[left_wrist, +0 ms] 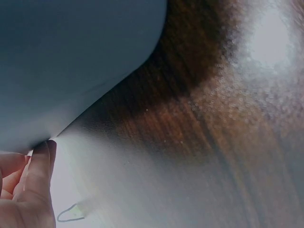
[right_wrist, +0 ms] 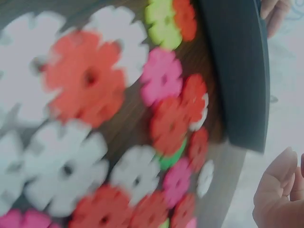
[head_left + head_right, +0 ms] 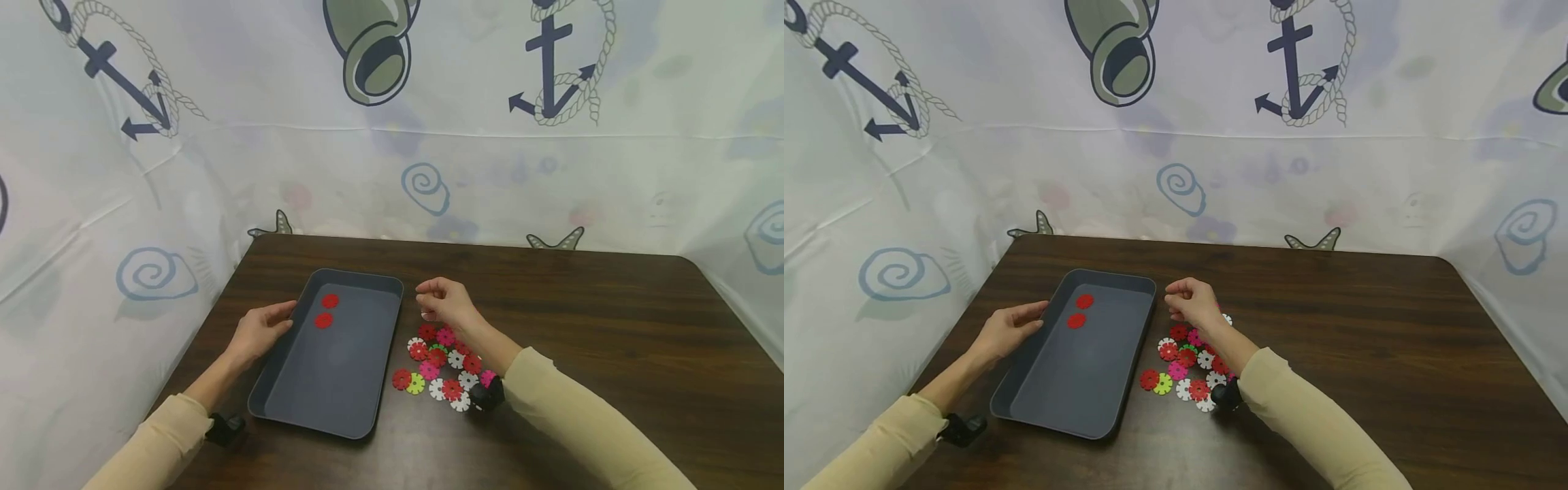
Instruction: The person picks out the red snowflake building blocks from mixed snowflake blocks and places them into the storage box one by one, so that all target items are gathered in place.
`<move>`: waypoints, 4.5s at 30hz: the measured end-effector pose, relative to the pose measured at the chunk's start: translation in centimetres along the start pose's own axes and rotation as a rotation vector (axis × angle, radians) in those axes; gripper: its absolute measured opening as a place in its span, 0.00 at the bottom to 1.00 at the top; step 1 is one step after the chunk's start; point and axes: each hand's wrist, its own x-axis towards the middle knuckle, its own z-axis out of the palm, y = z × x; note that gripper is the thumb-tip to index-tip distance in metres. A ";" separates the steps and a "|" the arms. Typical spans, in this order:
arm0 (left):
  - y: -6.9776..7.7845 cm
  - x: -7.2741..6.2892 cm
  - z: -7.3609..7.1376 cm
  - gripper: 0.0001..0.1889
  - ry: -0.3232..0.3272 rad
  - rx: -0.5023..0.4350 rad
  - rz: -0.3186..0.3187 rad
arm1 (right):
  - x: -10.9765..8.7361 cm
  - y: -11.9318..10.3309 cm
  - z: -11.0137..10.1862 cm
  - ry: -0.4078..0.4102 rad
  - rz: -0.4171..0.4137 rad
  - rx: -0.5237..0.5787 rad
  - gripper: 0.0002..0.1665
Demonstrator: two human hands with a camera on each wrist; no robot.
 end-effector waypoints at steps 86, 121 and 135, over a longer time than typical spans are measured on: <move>0.3 0.0 0.4 0.23 0.006 0.013 -0.024 | -3.6 6.3 -6.3 0.055 -0.174 -0.611 0.12; 0.0 0.2 0.4 0.22 0.020 0.010 -0.010 | -2.2 1.1 1.2 -0.126 -0.173 -0.129 0.11; -0.2 0.2 0.4 0.22 0.025 0.000 -0.016 | 0.0 0.0 9.5 -0.222 -0.165 -0.154 0.09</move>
